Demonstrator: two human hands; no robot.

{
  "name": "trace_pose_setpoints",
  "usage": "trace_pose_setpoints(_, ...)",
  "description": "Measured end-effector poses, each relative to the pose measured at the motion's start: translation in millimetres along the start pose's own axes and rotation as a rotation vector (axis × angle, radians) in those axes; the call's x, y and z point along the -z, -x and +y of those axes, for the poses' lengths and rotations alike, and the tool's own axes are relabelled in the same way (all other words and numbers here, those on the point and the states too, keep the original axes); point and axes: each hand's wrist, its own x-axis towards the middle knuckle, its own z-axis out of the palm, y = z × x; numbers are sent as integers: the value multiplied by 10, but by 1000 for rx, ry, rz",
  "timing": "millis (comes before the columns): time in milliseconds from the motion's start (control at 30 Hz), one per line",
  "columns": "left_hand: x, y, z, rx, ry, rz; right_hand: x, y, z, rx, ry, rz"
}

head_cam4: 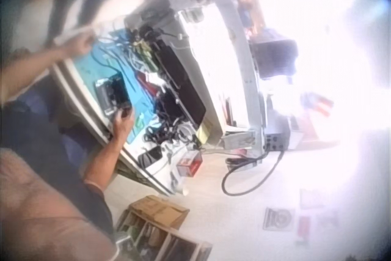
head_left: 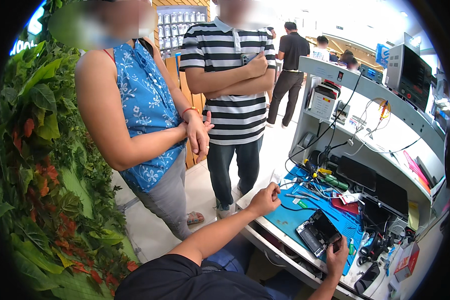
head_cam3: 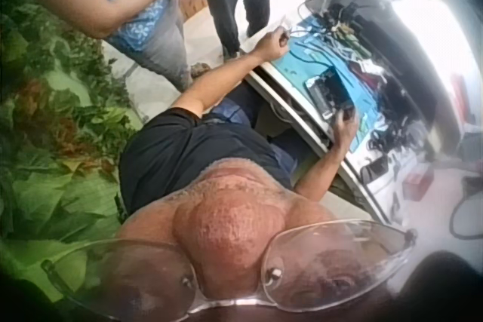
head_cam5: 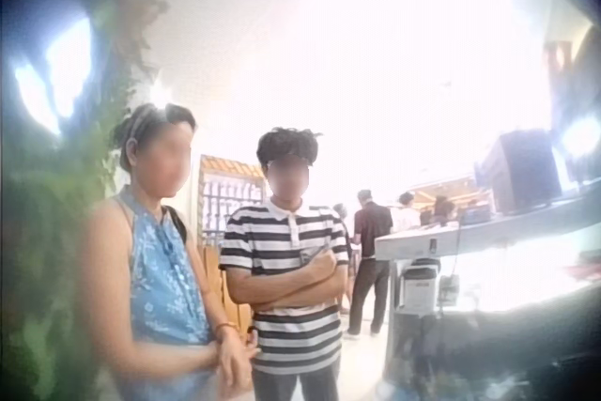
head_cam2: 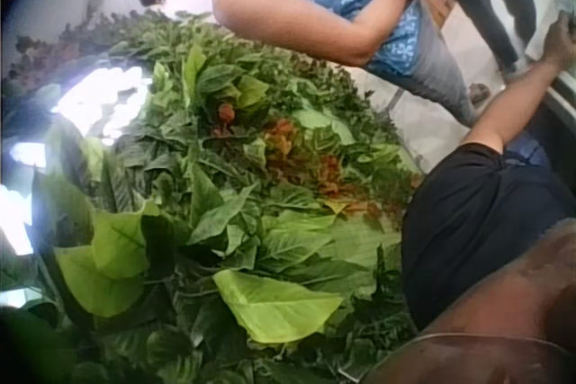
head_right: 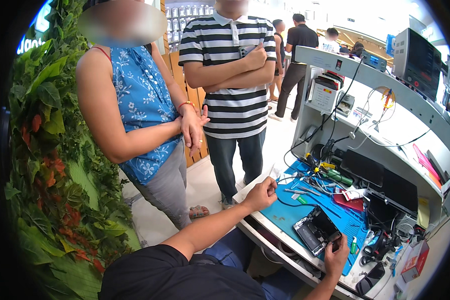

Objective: The person disassembles a mobile phone, uses a probe to work on internal components, cleans the device with a green air blower, and then tests the phone's power and screen by connecting a cable.

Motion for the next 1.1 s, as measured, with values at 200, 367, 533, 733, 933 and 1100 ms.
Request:
trace_pose_setpoints(200,58,-10,33,69,-24,-60,-19,-13,65,-3,16,0)
trace_pose_setpoints(367,63,18,96,50,-114,-116,-13,-3,15,-8,6,-8)
trace_pose_setpoints(533,90,42,137,30,-201,-159,-27,-24,-46,-18,3,-16)
trace_pose_setpoints(733,47,57,157,-11,-223,-141,-15,-3,-17,-45,24,7)
trace_pose_setpoints(933,-48,37,82,-48,-204,-128,66,32,-17,-105,125,-13)
trace_pose_setpoints(1100,66,84,99,-10,-227,-112,-19,-18,-75,-34,125,-10)
